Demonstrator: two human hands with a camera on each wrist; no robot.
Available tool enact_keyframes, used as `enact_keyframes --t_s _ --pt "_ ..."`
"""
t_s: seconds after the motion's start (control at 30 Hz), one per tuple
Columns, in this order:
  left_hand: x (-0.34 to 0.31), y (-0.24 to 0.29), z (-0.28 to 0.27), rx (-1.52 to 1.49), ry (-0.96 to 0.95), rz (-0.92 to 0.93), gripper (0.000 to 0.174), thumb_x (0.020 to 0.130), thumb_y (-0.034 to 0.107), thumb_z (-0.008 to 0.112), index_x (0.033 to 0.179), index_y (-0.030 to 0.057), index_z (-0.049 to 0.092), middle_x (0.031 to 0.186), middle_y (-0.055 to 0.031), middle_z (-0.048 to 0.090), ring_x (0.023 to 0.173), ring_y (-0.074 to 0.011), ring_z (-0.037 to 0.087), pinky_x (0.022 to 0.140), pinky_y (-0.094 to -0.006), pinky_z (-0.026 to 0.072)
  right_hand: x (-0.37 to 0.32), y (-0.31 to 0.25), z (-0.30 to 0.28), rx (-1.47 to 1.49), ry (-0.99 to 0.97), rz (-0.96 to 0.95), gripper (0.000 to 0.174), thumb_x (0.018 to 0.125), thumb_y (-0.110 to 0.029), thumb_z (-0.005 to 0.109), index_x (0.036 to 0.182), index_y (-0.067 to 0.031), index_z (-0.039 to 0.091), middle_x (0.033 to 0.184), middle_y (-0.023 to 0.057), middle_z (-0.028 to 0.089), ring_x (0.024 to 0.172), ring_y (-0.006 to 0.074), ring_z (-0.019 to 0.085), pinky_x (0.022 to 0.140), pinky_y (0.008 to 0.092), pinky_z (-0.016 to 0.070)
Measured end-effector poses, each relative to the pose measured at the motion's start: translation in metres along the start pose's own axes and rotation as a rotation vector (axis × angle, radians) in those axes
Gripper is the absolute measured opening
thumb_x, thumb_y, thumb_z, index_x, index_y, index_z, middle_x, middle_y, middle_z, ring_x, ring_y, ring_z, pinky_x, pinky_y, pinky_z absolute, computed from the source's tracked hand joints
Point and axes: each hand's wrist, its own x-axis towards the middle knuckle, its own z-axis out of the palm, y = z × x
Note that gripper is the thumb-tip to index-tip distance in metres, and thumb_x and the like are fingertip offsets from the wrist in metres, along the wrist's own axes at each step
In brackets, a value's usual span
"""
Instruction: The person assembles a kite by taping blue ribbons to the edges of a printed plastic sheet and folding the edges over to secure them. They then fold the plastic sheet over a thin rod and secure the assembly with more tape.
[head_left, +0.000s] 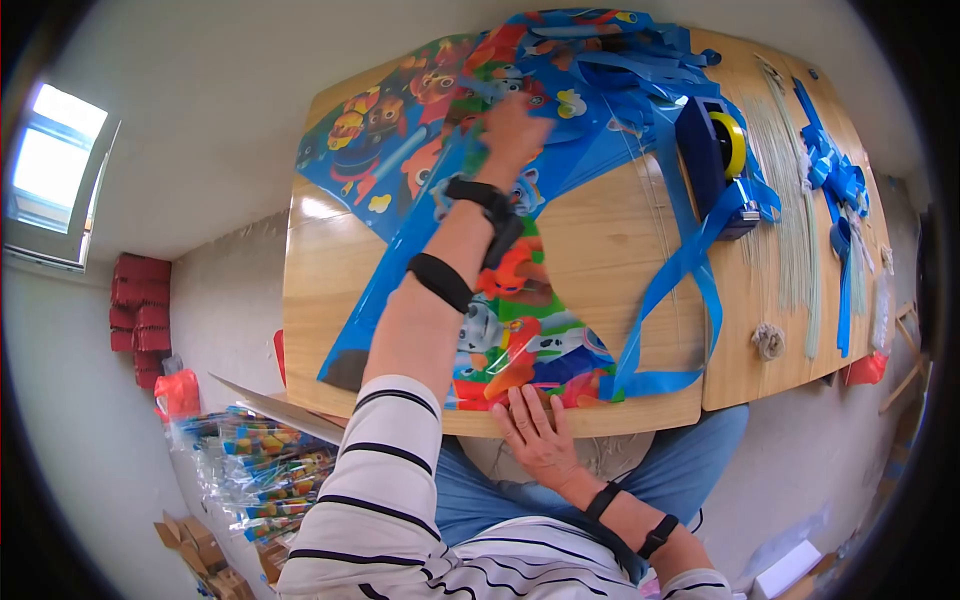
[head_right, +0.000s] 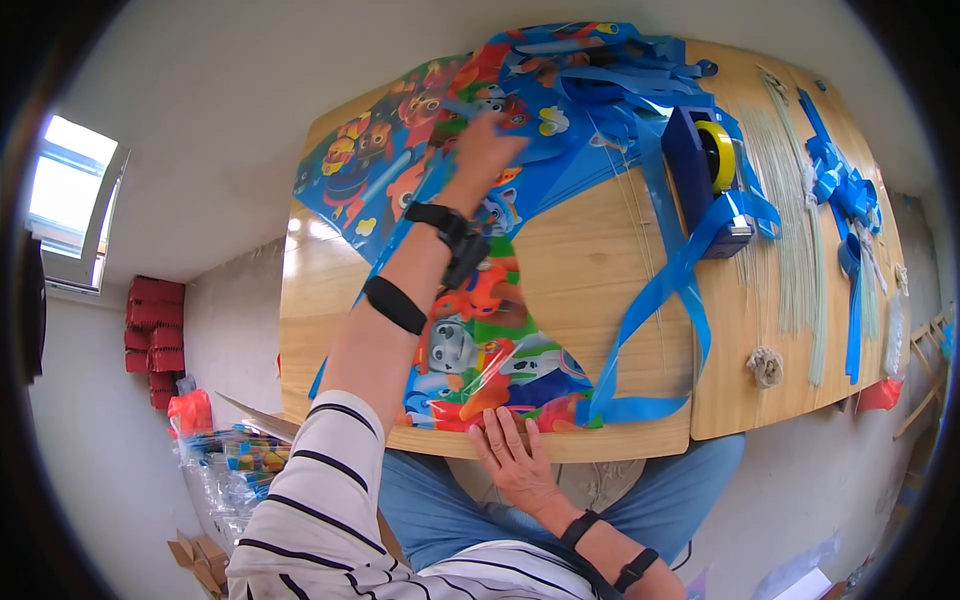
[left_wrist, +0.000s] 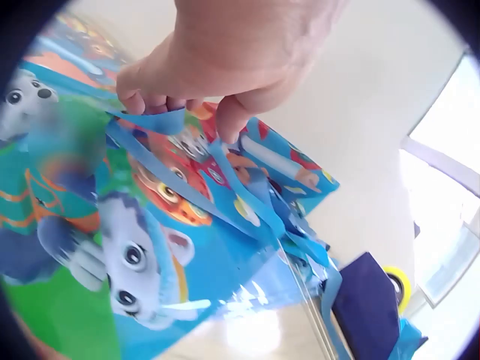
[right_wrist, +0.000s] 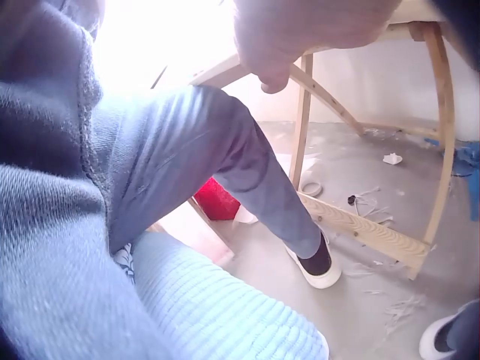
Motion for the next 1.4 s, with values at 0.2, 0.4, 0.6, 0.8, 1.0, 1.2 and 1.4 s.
enact_keyframes --t_s 0.2,0.4,0.6,0.8,1.0,1.2,1.4 --pt "-0.036 0.064 0.024 0.603 -0.356 0.23 0.04 0.071 0.032 0.083 0.103 0.0081 0.076 0.113 -0.0145 0.071 0.11 -0.0354 0.065 0.094 -0.0496 0.0512 0.001 0.0 -0.003 -0.032 -0.012 -0.008 0.055 0.097 -0.023 0.051 0.151 -0.013 0.051 0.159 0.0142 0.046 0.15 0.0311 0.039 0.121 0.0555 0.0267" --pt "-0.014 -0.018 -0.022 0.115 -0.029 0.459 0.019 0.082 0.019 0.074 0.094 0.0051 0.072 0.104 -0.0163 0.071 0.101 -0.0386 0.065 0.091 -0.0496 0.0511 0.001 0.0 -0.002 -0.011 0.008 0.002 0.055 0.097 -0.023 0.051 0.151 -0.0133 0.051 0.159 0.0145 0.045 0.151 0.0311 0.039 0.121 0.0555 0.0263" --pt "-0.024 -0.113 -0.128 0.437 -0.032 -0.074 0.032 0.076 0.029 0.082 0.091 0.0032 0.07 0.097 -0.0201 0.072 0.092 -0.0401 0.068 0.08 -0.0505 0.0537 0.0 0.001 -0.002 -0.003 0.006 0.003 0.054 0.098 -0.022 0.051 0.151 -0.0135 0.051 0.16 0.0151 0.044 0.151 0.0317 0.038 0.121 0.0557 0.0263" --pt "-0.055 -0.147 -0.145 0.355 -0.214 -0.218 0.045 0.064 0.035 0.092 0.085 0.0024 0.07 0.084 -0.0184 0.072 0.083 -0.0372 0.071 0.072 -0.0461 0.0547 0.0 0.0 -0.003 -0.014 0.006 -0.003 0.054 0.098 -0.022 0.051 0.151 -0.0126 0.051 0.159 0.0149 0.045 0.151 0.0316 0.038 0.121 0.0557 0.0273" --pt "-0.046 -0.151 -0.14 0.443 -0.281 -0.258 0.042 0.064 0.035 0.092 0.084 0.0036 0.072 0.085 -0.0184 0.073 0.086 -0.0372 0.072 0.071 -0.0461 0.0551 0.0 0.0 -0.004 -0.02 0.013 0.002 0.055 0.097 -0.022 0.052 0.151 -0.0123 0.051 0.159 0.0146 0.046 0.151 0.0316 0.039 0.121 0.0554 0.0271" --pt "-0.057 -0.12 -0.14 0.59 -0.198 -0.254 0.043 0.068 0.034 0.09 0.092 0.0031 0.074 0.097 -0.0209 0.074 0.095 -0.0406 0.072 0.078 -0.0476 0.0572 0.0 0.001 -0.004 -0.025 0.007 -0.002 0.055 0.097 -0.022 0.052 0.152 -0.0123 0.05 0.159 0.0144 0.046 0.151 0.0316 0.039 0.122 0.0554 0.0264" --pt "-0.049 -0.135 -0.137 0.612 -0.304 -0.261 0.046 0.068 0.033 0.09 0.094 -0.001 0.073 0.098 -0.0228 0.074 0.096 -0.0418 0.071 0.08 -0.047 0.0579 -0.001 0.0 -0.002 -0.028 0.018 -0.005 0.056 0.097 -0.023 0.052 0.152 -0.0122 0.049 0.159 0.0144 0.045 0.151 0.0316 0.038 0.122 0.0555 0.0257"
